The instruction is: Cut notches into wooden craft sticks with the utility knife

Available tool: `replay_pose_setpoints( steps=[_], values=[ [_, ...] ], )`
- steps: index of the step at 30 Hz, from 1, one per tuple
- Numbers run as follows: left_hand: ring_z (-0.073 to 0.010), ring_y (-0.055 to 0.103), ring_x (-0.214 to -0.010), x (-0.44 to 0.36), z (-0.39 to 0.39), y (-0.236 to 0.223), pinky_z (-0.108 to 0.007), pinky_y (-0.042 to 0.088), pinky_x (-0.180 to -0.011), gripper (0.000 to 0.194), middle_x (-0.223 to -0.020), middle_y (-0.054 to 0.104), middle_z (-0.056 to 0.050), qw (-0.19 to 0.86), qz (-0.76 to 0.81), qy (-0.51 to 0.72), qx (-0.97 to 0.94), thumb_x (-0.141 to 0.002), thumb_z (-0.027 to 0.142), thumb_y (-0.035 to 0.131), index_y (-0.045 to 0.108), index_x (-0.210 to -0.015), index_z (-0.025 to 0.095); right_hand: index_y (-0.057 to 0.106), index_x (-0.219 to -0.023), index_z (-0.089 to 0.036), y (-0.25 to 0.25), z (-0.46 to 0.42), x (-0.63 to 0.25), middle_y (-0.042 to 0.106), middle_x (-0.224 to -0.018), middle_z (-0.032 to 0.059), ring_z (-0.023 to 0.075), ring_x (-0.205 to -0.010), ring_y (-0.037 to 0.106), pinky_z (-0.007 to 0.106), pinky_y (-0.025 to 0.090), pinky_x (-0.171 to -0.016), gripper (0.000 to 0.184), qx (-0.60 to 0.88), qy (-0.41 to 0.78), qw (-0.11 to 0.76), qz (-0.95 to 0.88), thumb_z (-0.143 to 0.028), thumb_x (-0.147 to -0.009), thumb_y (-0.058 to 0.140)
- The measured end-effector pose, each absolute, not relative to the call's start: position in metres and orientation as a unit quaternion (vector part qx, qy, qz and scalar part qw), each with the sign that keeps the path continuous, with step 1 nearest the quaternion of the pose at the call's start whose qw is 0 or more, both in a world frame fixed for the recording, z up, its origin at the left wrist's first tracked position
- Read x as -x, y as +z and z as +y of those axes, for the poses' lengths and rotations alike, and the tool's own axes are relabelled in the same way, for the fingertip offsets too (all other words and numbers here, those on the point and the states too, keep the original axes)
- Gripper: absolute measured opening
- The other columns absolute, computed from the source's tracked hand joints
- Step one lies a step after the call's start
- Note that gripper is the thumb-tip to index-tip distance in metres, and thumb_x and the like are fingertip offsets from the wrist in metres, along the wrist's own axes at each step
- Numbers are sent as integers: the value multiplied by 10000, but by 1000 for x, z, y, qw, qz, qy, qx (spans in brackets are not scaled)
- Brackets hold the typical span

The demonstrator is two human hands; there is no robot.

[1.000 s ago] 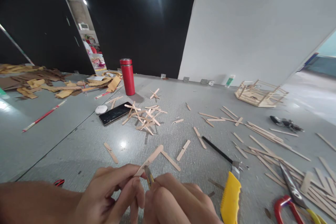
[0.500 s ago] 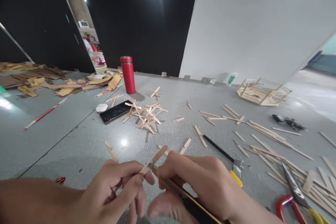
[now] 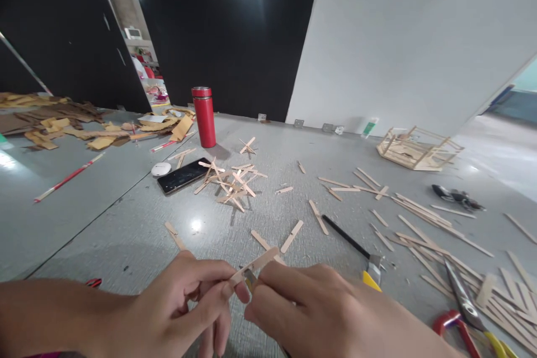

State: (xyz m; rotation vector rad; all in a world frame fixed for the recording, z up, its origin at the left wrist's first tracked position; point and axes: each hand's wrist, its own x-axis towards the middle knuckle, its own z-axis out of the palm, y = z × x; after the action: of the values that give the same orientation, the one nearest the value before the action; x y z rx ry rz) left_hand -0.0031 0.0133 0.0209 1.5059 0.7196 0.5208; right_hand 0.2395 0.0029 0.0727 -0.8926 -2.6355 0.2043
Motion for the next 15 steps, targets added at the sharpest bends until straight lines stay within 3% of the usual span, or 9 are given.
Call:
replay_pose_setpoints(
  steps=[2, 6, 11, 15],
  values=[
    [-88, 566, -423, 4, 12, 21, -163, 402, -428, 436, -655, 620, -18, 632, 318, 245, -663, -1062, 538, 409, 605, -1052, 148, 721, -1104, -279, 71, 4, -243, 780, -976, 2, 154, -669, 730, 238, 574, -584, 190, 313, 66, 161, -934, -288, -1059, 537],
    [-110, 624, -454, 5, 10, 20, -172, 402, -438, 487, -652, 603, -17, 625, 321, 261, -662, -1072, 569, 358, 584, -945, 157, 689, -1036, -252, 64, 4, -238, 736, -854, -3, 150, -669, 712, 241, 555, -617, 131, 326, 96, 175, -924, -277, -1053, 562],
    [-109, 655, -473, 6, 11, 21, -165, 391, -434, 461, -705, 623, -12, 633, 314, 271, -653, -1075, 572, 376, 570, -958, 171, 659, -931, -261, 71, 4, -226, 660, -711, -47, 105, -525, 618, 195, 471, -488, 122, 343, 118, 231, -903, -236, -1031, 594],
    [-119, 687, -486, 5, 12, 22, -162, 377, -425, 461, -724, 623, -12, 635, 310, 280, -650, -1079, 563, 377, 560, -921, 169, 624, -879, -236, 82, 2, -216, 637, -698, -46, 85, -522, 583, 185, 453, -499, 165, 343, 143, 240, -897, -208, -1036, 584]
  ],
)
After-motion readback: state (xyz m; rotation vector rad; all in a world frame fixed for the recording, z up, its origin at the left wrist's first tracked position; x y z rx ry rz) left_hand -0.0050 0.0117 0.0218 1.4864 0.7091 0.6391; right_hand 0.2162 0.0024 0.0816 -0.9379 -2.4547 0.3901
